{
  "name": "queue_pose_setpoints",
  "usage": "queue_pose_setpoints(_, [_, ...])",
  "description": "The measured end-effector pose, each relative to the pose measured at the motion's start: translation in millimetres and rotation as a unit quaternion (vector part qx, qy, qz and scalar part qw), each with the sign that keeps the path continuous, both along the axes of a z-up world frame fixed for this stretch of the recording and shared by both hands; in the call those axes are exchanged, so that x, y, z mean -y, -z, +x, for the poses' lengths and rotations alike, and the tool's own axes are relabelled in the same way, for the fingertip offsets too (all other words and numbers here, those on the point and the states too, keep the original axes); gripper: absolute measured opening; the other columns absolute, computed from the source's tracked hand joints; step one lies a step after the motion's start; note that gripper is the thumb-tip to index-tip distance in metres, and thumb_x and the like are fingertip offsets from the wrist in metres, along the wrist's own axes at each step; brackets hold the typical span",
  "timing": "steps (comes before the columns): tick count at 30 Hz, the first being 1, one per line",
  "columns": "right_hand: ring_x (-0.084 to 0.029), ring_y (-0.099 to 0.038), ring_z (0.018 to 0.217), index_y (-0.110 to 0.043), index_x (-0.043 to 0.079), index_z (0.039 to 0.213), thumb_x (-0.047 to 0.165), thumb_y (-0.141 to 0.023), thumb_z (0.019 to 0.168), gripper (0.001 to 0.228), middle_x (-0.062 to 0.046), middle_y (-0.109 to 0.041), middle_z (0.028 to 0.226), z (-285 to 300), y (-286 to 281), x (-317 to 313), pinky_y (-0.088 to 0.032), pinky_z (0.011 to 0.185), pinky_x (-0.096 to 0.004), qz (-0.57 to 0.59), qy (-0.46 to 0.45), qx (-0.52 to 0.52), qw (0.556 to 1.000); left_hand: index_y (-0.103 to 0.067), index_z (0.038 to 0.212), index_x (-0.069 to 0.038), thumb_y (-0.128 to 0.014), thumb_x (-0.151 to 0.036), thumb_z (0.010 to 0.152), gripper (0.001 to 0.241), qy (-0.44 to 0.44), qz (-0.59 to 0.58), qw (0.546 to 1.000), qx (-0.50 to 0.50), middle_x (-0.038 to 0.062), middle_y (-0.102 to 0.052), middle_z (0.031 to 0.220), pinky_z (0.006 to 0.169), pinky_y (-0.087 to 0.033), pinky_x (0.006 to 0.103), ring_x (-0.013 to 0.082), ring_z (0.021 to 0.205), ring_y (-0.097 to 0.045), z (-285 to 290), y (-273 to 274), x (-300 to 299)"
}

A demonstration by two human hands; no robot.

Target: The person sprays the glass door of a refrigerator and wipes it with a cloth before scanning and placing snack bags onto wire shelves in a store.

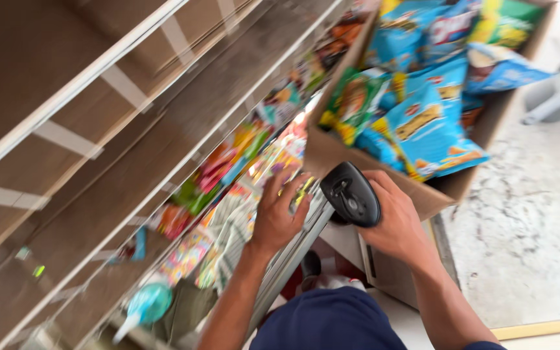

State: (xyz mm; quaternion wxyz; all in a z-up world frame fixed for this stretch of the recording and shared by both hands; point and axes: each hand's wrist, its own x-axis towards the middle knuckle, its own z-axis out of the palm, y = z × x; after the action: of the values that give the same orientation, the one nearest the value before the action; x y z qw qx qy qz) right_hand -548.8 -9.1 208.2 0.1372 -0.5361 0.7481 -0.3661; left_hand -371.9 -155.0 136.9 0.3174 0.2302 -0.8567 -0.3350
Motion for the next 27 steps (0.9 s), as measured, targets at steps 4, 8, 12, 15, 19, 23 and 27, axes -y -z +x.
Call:
queue_pose_setpoints(4, [-0.038,-0.065,0.103,-0.065,0.001,0.112,0.006,-0.076,0.066,0.047,-0.013,-0.061,0.129,-15.9,-8.3,-11.0,-0.052,0.084,-0.045,0.04,0.089,-0.032,0.995,-0.059,0.14,-0.01,-0.077,-0.015,0.089,0.054,0.044,-0.083,0.996,-0.005,0.022,-0.044,0.152,0.118,-0.038,0.0506,0.0454,0.142,-0.046,-53.4,-17.5,27.7])
queue_pose_setpoints(8, [-0.037,-0.067,0.101,-0.066,0.003,0.109,0.008,-0.078,0.071,0.04,-0.01,-0.06,0.135,-23.0,-0.9,-10.1,-0.053,0.083,-0.045,0.064,0.13,-0.048,0.988,-0.057,0.14,-0.011,-0.078,-0.016,0.087,0.057,0.08,-0.046,0.996,0.004,0.032,-0.026,0.161,0.119,-0.033,0.0526,0.0521,0.149,-0.029,-75.6,-15.0,39.1])
queue_pose_setpoints(12, [-0.036,-0.068,0.102,-0.067,0.004,0.112,0.005,-0.075,0.067,0.045,-0.009,-0.06,0.136,-18.4,9.1,-6.1,-0.055,0.08,-0.046,0.059,0.148,-0.057,0.986,-0.059,0.13,-0.011,-0.079,-0.016,0.089,0.046,0.076,-0.002,0.997,0.011,0.03,-0.028,0.159,0.12,-0.034,0.0512,0.0501,0.15,-0.03,-84.2,-8.3,45.2])
queue_pose_setpoints(15, [-0.036,-0.068,0.103,-0.066,0.003,0.112,0.005,-0.075,0.07,0.042,-0.009,-0.06,0.136,-13.4,14.5,-9.0,-0.055,0.08,-0.046,0.049,0.163,-0.065,0.983,-0.058,0.122,-0.009,-0.08,-0.014,0.089,0.04,0.088,-0.057,0.994,0.002,0.025,-0.035,0.156,0.119,-0.036,0.052,0.0488,0.145,-0.039,-87.8,-3.4,53.0])
queue_pose_setpoints(19, [-0.037,-0.067,0.106,-0.065,0.002,0.113,0.005,-0.074,0.072,0.042,-0.01,-0.059,0.136,-13.3,12.5,-12.1,-0.055,0.079,-0.046,0.033,0.162,-0.053,0.985,-0.058,0.121,-0.006,-0.078,-0.009,0.087,0.04,0.096,-0.052,0.994,0.017,0.021,-0.047,0.15,0.11,-0.041,0.051,0.0462,0.133,-0.049,-98.5,0.0,52.4])
queue_pose_setpoints(23, [-0.037,-0.067,0.105,-0.065,0.001,0.113,0.004,-0.073,0.071,0.043,-0.011,-0.059,0.137,-17.0,13.6,-13.7,-0.055,0.081,-0.046,0.025,0.17,-0.037,0.984,-0.06,0.116,-0.005,-0.078,-0.008,0.086,0.035,0.098,-0.047,0.994,0.006,0.017,-0.057,0.137,0.107,-0.042,0.0514,0.0436,0.128,-0.053,-106.2,4.7,57.7])
queue_pose_setpoints(27, [-0.039,-0.066,0.108,-0.064,0.001,0.11,0.005,-0.075,0.07,0.041,-0.015,-0.056,0.138,-22.7,15.1,-4.2,-0.054,0.083,-0.046,-0.002,0.151,-0.032,0.988,-0.06,0.114,-0.005,-0.078,-0.008,0.086,0.034,0.086,-0.041,0.995,-0.008,0.017,-0.058,0.134,0.104,-0.043,0.0522,0.0438,0.126,-0.053,-115.5,7.6,61.5])
